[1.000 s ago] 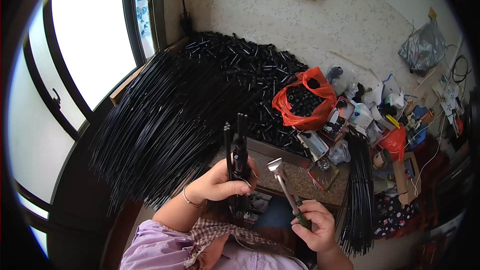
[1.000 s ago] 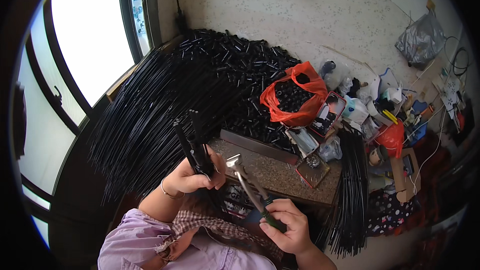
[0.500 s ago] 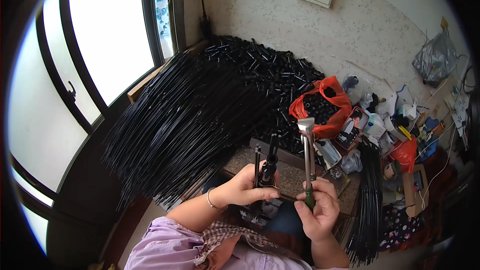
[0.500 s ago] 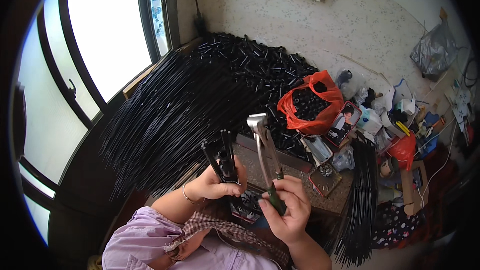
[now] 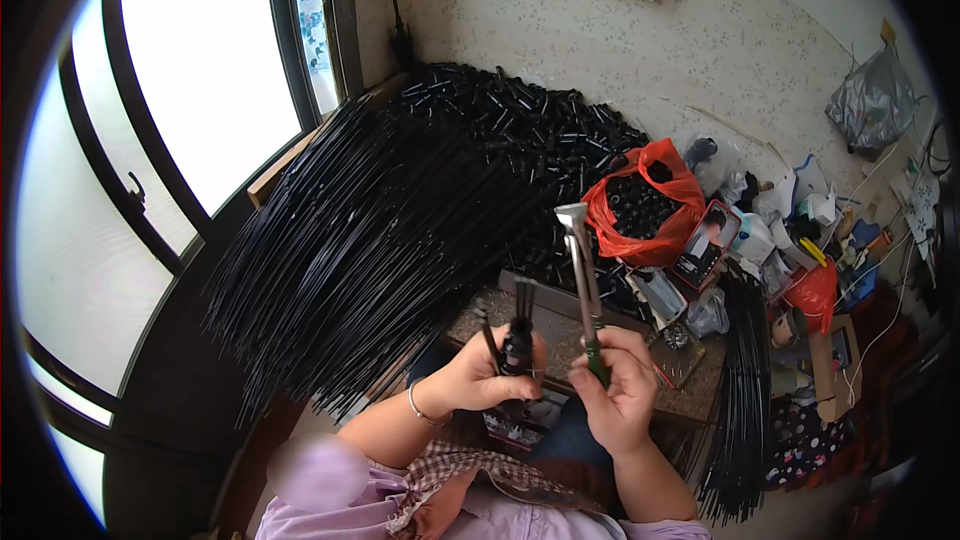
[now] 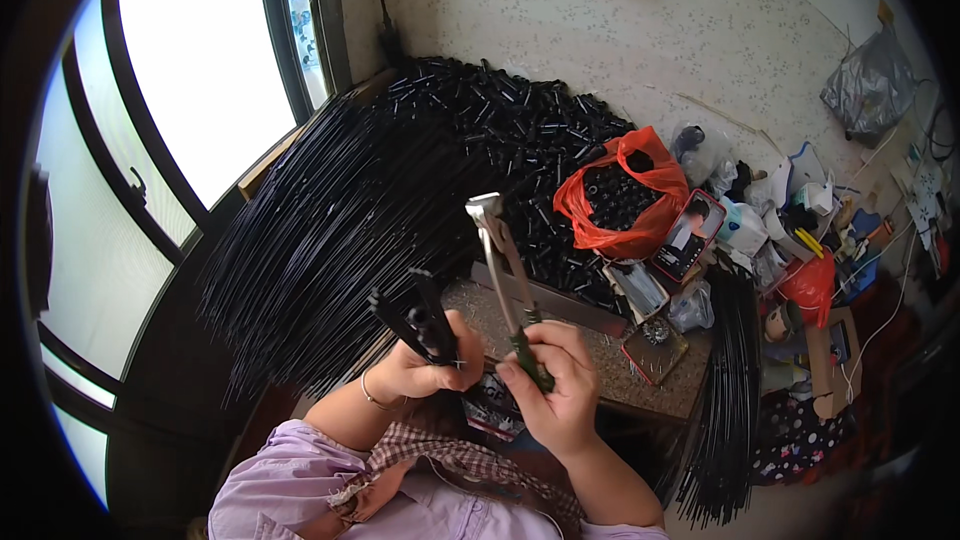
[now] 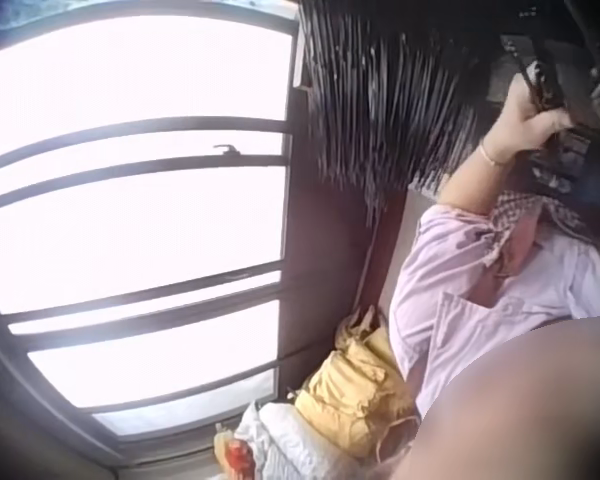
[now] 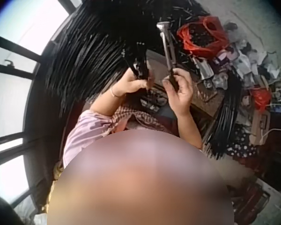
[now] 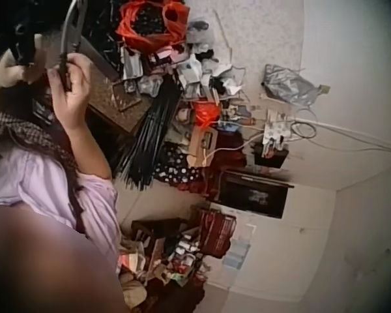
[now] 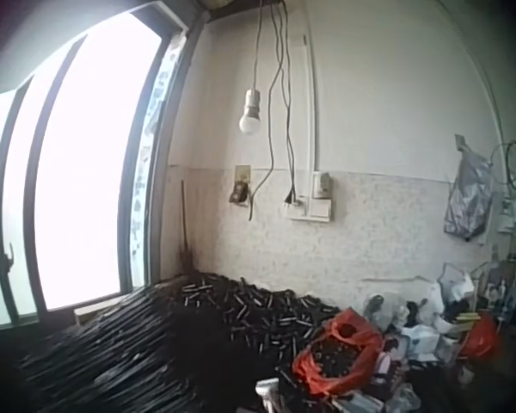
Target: Measure and organize bundles of thin black rods using a template and pliers at an assembly station.
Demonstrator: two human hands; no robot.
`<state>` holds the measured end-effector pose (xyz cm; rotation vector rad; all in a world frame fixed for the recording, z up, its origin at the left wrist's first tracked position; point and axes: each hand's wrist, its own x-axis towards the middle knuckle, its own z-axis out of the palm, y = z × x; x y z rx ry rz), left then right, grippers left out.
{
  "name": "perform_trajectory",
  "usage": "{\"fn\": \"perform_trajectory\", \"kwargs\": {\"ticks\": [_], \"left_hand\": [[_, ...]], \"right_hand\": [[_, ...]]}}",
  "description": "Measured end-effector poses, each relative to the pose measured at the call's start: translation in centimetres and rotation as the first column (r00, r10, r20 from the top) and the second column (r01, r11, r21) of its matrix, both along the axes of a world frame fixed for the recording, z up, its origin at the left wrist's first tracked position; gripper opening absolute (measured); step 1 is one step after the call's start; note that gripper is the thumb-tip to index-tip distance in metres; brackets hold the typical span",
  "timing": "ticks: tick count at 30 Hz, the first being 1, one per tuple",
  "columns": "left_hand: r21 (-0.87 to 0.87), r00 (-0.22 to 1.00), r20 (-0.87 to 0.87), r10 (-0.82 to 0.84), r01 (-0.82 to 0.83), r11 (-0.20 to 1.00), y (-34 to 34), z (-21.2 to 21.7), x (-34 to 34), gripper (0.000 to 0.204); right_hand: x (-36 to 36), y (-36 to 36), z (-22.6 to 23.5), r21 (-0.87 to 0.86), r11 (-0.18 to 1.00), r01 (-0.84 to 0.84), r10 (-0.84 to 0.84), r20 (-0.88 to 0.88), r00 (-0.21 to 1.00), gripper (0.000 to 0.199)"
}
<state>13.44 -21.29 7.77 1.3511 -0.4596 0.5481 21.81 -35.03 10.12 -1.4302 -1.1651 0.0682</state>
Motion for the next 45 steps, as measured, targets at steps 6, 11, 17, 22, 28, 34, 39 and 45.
{"fn": "perform_trajectory", "kwargs": {"ticks": [6, 11, 17, 22, 28, 34, 39, 45], "left_hand": [[-0.159, 0.999, -0.038, -0.026, 0.020, 0.987, 2.3, -0.1, -0.7, 0.022], [-0.025, 0.986, -0.054, 0.156, -0.158, 0.987, 2.3, -0.1, -0.4, 0.023], [0.113, 0.949, -0.074, 0.305, -0.296, 0.949, 1.5, 0.6, -0.1, 0.025], [-0.005, 0.951, -0.113, 0.288, -0.291, 0.957, 0.6, 1.1, -0.1, 0.023], [-0.165, 0.968, -0.111, 0.227, -0.243, 0.956, -0.3, 1.0, -0.2, 0.023], [-0.148, 0.975, -0.065, 0.212, -0.219, 0.964, 0.4, 1.2, -0.5, 0.030], [-0.142, 0.981, -0.040, 0.188, -0.192, 0.971, 0.6, 2.0, -0.8, 0.040], [-0.031, 0.974, -0.032, 0.222, -0.223, 0.974, 0.3, 1.9, 0.3, 0.031]], "right_hand": [[1.3, -3.7, 1.6, -0.076, 0.956, 0.284, -0.141, 0.728, 0.670, 0.016], [1.3, -5.4, 2.7, -0.089, 0.912, 0.400, -0.070, 0.928, 0.366, 0.015], [1.7, -6.0, 3.5, -0.041, 0.909, 0.414, -0.080, 0.960, 0.269, 0.017], [2.1, -6.5, 3.7, -0.012, 0.930, 0.367, -0.078, 0.970, 0.229, 0.017], [1.2, -7.0, 2.6, 0.041, 0.918, 0.395, -0.152, 0.955, 0.254, 0.019], [0.6, -6.7, 3.8, -0.090, 0.942, 0.324, -0.088, 0.863, 0.498, 0.020], [0.2, -6.9, -0.3, -0.185, 0.849, -0.494, 0.368, -0.464, 0.806, 0.023], [-1.5, -5.1, -1.9, -0.173, 0.664, -0.727, 0.277, -0.847, 0.454, 0.020]]}}
